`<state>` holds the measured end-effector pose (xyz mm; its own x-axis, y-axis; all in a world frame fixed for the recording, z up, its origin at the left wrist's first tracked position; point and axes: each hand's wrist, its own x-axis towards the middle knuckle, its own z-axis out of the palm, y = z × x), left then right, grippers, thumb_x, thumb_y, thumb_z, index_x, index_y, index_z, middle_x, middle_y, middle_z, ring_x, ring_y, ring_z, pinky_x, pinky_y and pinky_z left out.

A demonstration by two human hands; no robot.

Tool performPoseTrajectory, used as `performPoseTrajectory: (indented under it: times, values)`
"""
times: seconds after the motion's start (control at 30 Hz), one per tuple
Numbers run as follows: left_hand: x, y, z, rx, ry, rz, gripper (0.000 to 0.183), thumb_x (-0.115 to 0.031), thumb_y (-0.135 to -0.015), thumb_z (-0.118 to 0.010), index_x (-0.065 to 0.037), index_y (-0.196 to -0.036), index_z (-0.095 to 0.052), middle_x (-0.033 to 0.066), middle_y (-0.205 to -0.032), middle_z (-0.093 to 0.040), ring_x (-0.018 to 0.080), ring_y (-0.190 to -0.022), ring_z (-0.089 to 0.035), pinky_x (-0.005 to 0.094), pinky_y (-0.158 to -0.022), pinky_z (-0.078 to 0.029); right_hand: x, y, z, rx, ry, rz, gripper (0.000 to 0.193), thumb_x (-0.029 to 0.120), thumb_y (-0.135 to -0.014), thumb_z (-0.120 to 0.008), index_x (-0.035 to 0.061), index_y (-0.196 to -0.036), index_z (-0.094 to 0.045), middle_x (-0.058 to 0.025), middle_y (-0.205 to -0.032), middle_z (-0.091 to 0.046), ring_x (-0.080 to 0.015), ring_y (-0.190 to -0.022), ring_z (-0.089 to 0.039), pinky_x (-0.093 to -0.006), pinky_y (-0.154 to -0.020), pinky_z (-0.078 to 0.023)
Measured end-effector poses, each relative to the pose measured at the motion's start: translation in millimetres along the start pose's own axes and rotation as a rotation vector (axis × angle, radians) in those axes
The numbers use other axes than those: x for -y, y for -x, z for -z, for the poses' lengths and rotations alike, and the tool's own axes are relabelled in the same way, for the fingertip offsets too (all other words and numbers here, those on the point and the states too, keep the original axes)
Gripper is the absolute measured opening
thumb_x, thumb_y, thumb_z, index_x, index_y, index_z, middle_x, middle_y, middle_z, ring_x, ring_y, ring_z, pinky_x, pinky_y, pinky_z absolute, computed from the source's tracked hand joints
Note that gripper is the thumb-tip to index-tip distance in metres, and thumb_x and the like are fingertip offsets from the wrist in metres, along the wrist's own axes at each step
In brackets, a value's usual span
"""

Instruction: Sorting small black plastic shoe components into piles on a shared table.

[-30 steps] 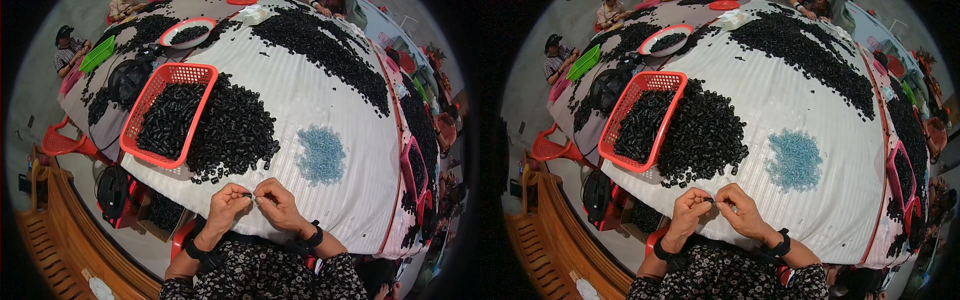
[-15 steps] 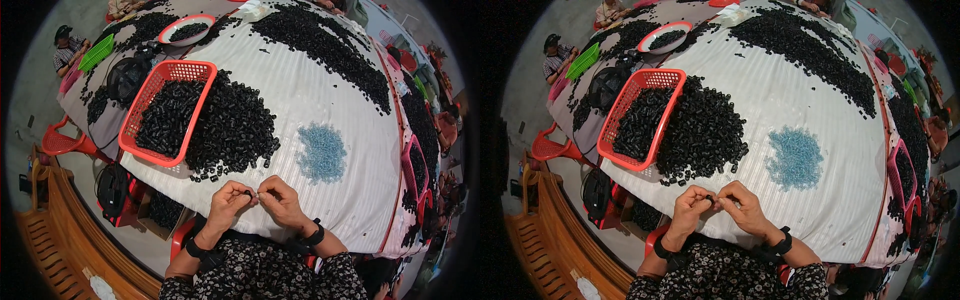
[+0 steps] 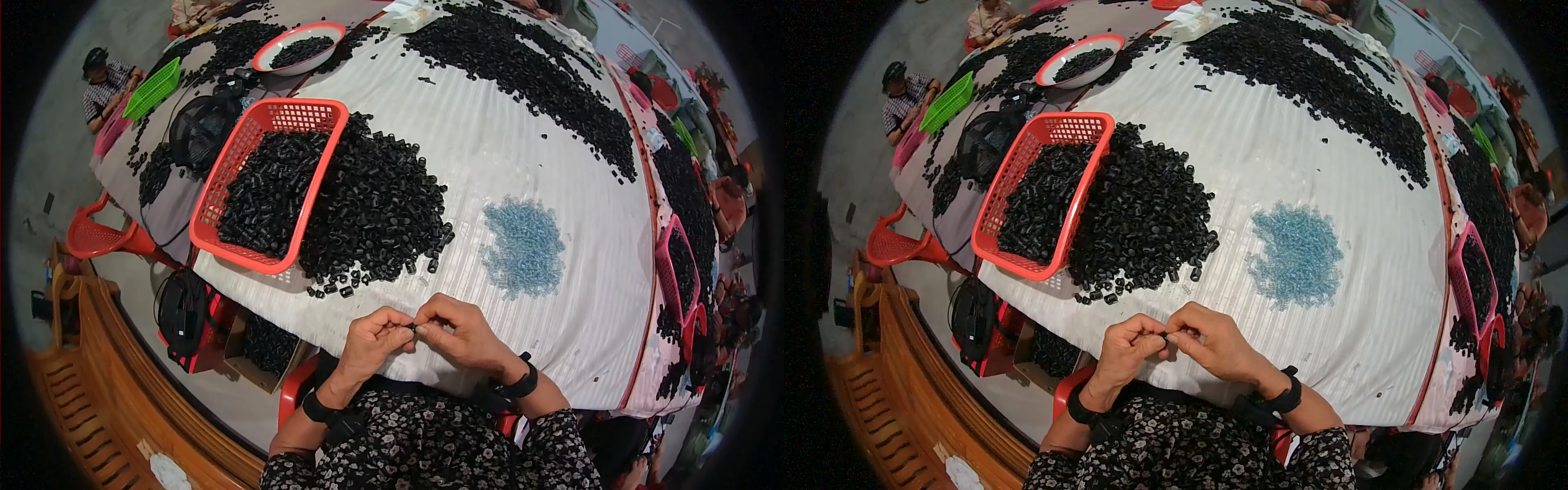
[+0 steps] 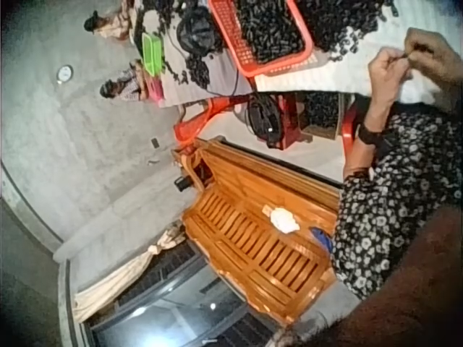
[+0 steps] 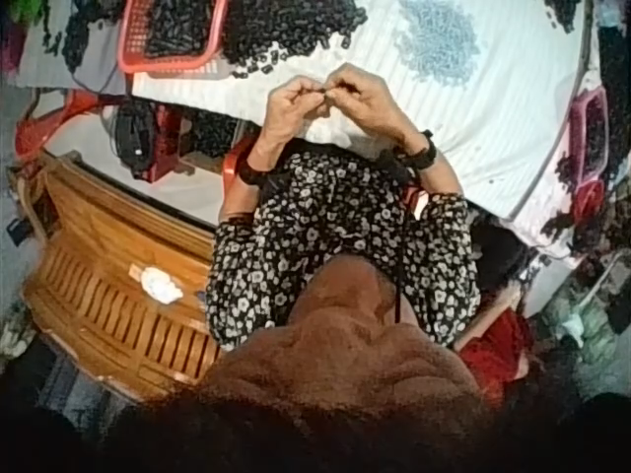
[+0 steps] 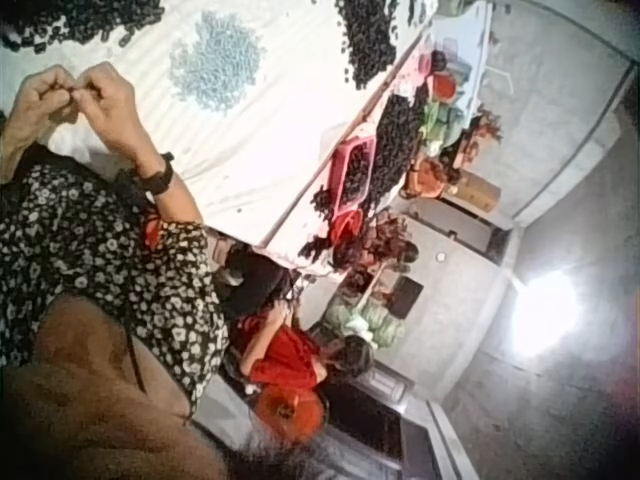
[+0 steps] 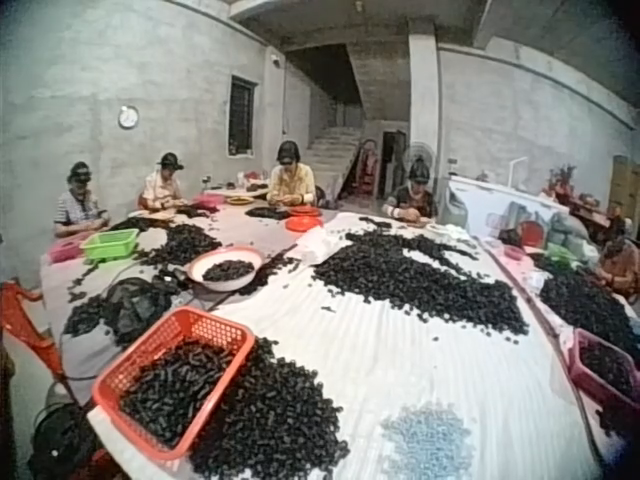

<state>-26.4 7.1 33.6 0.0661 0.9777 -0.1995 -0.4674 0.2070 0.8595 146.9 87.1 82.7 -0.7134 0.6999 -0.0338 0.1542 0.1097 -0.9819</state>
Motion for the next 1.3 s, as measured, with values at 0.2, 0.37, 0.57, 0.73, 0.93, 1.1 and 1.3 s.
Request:
performPoseTrajectory:
  times: [0.2,0.37,0.57,0.73,0.93,1.1,1.3]
  values:
    - [-4,5,4,0.159,-0.074,0.068,0.012,-0.002,-0.088,-0.06,0.005,-0.098,-0.058,0.0081,-0.084,-0.064,0.0116,-0.073,-0.063,0.0232,-0.067,-0.053,-20,0,10,0.25,-0.505,-0.394,0.019,0.017,-0.083,-0.069,0.0055,-0.08,-0.055,0.0039,-0.066,-0.051,-0.0028,-0.057,-0.045,-0.0181,-0.05,-0.035]
    - [-4,5,8,0.284,-0.071,0.091,0.012,-0.004,-0.087,-0.062,0.004,-0.096,-0.059,0.0086,-0.083,-0.064,0.0116,-0.071,-0.063,0.0226,-0.065,-0.053,-41,8,9,0.411,-0.479,-0.467,0.022,0.02,-0.081,-0.072,0.006,-0.079,-0.055,0.0067,-0.066,-0.051,-0.0002,-0.059,-0.043,-0.0158,-0.051,-0.032]
    - [6,-2,22,0.325,0.038,0.159,0.012,-0.002,-0.082,-0.064,0.005,-0.092,-0.062,0.009,-0.081,-0.064,0.0125,-0.067,-0.062,0.0239,-0.062,-0.051,-20,-12,10,0.269,-0.3,-0.32,0.017,0.02,-0.086,-0.065,0.0046,-0.083,-0.059,0.0058,-0.071,-0.051,-0.0016,-0.065,-0.042,-0.0195,-0.056,-0.035]
    - [14,0,27,0.397,0.066,0.214,0.012,0.0,-0.082,-0.063,0.006,-0.093,-0.062,0.0091,-0.081,-0.063,0.0119,-0.068,-0.061,0.0238,-0.064,-0.05,-22,-47,-10,0.061,0.216,0.021,0.013,0.012,-0.085,-0.056,-0.0009,-0.088,-0.057,-0.0144,-0.077,-0.056,-0.0256,-0.066,-0.055,-0.0341,-0.06,-0.044]
    - [19,1,29,0.411,0.108,0.232,0.014,-0.003,-0.083,-0.064,0.005,-0.094,-0.062,0.0087,-0.082,-0.063,0.0122,-0.07,-0.06,0.0241,-0.065,-0.049,-43,-75,-45,-0.042,0.609,0.345,0.013,0.009,-0.083,-0.057,0.0024,-0.094,-0.053,-0.0141,-0.082,-0.052,-0.033,-0.072,-0.057,-0.0402,-0.059,-0.047]
    - [18,3,30,0.401,0.088,0.217,0.014,-0.002,-0.082,-0.064,0.005,-0.093,-0.062,0.0091,-0.083,-0.063,0.0125,-0.07,-0.061,0.0246,-0.065,-0.05,-47,-88,-52,-0.006,0.919,0.5,0.013,0.007,-0.08,-0.058,0.0021,-0.086,-0.048,-0.0112,-0.075,-0.047,-0.0276,-0.063,-0.054,-0.0373,-0.051,-0.045]
    - [14,2,27,0.369,0.068,0.232,0.012,-0.001,-0.082,-0.062,0.005,-0.092,-0.062,0.01,-0.082,-0.064,0.0134,-0.069,-0.061,0.0253,-0.065,-0.05,-38,-77,-40,0.03,0.968,0.469,0.011,0.006,-0.081,-0.055,0.0021,-0.081,-0.045,-0.0114,-0.075,-0.047,-0.0269,-0.067,-0.055,-0.0376,-0.053,-0.045]
